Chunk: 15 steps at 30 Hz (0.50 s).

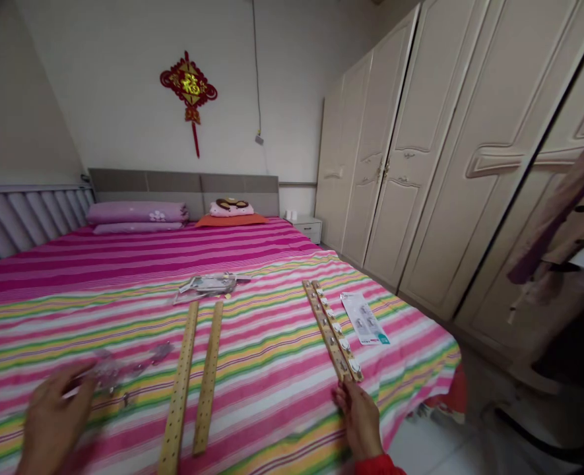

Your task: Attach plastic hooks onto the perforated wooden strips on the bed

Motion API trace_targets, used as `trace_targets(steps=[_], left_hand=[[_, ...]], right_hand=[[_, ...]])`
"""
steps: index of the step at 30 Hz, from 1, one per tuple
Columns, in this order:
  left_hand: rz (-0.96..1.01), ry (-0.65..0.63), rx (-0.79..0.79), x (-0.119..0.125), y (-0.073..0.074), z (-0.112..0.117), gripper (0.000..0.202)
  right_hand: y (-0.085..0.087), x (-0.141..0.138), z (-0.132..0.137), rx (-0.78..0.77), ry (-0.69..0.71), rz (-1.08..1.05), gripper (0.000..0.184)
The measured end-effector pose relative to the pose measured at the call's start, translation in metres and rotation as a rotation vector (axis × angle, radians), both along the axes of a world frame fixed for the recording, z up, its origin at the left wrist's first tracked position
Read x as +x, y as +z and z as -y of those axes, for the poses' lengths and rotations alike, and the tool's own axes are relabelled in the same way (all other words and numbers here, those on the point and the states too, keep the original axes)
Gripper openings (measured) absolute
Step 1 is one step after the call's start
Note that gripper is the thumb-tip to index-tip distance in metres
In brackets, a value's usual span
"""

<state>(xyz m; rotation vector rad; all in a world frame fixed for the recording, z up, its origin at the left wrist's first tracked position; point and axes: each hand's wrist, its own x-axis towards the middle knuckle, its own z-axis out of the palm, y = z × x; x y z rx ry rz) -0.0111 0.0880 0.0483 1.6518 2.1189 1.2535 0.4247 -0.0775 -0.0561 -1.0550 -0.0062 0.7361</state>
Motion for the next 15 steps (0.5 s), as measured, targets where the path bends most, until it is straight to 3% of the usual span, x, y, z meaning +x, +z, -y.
trace_targets(steps=[2,3,9,11,15], left_hand=[[0.196,-0.153,0.153,0.027,-0.005,0.011,0.031],[0.25,-0.258,0.13,0.043,-0.009,0.017,0.032],[0.638,-0.701,-0.359,0.154,-0.047,0.062,0.049],[0.703,-0.787,-0.48,0.19,-0.061,0.077,0.054],[0.815,-0.864,-0.54,0.239,-0.082,0.104,0.067]], right_hand=[[0.001,-0.004,-0.003,0.016,0.016,-0.008,0.03],[0.001,-0.008,-0.003,0.009,0.034,0.005,0.03],[-0.006,-0.06,0.002,0.005,0.206,0.035,0.034],[-0.006,-0.078,0.008,0.047,0.298,-0.003,0.036],[0.0,-0.092,0.015,0.144,0.48,-0.063,0.034]])
